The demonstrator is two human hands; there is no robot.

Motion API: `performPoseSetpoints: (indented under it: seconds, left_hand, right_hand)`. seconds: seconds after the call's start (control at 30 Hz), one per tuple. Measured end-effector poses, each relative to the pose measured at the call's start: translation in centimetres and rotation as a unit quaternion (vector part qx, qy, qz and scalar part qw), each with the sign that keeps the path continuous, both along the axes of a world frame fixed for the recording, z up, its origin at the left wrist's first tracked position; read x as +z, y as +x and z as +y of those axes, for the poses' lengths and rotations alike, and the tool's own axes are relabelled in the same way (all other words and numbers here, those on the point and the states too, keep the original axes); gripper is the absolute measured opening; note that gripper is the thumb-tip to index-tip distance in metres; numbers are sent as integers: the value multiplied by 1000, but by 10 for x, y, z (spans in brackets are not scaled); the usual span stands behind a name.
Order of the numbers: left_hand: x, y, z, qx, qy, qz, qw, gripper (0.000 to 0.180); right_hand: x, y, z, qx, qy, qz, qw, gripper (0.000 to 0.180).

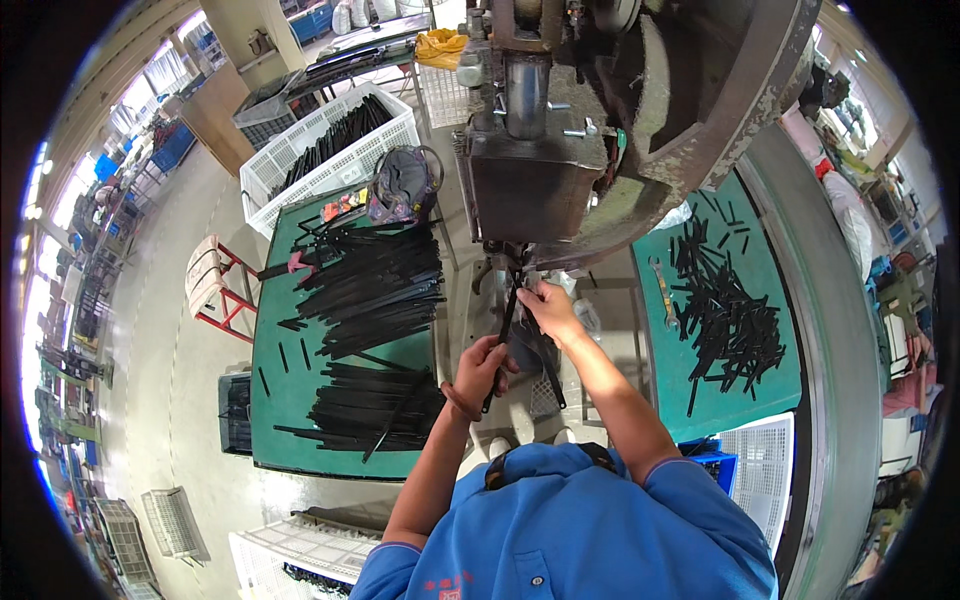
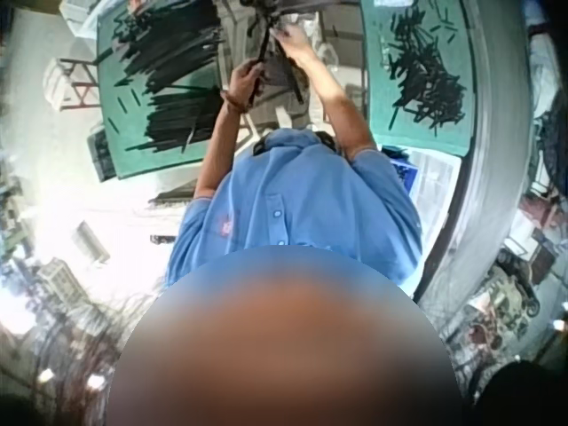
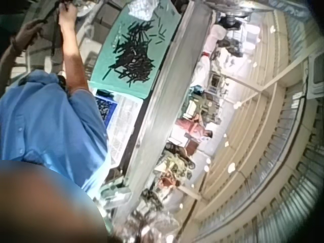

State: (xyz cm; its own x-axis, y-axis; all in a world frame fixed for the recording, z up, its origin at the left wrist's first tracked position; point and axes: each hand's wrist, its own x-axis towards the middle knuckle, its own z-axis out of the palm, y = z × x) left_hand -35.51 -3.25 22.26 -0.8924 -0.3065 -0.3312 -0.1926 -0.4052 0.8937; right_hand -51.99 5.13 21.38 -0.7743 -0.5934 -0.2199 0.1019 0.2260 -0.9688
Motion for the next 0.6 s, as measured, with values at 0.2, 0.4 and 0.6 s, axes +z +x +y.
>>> performPoseSetpoints:
  seconds: [0.2,0.4,0.6]
  left_hand:
    - [15,0,-19,-56,3,-20,998,25]
    - [16,1,-28,-84,17,-15,996,22]
    - [21,0,-31,-94,8,-11,995,25]
  right_hand:
    - [1,21,28,28,-18,-51,998,22]
    - [-3,35,39,-6,-22,-69,997,20]
    - [5,35,38,2,-42,-76,996,20]
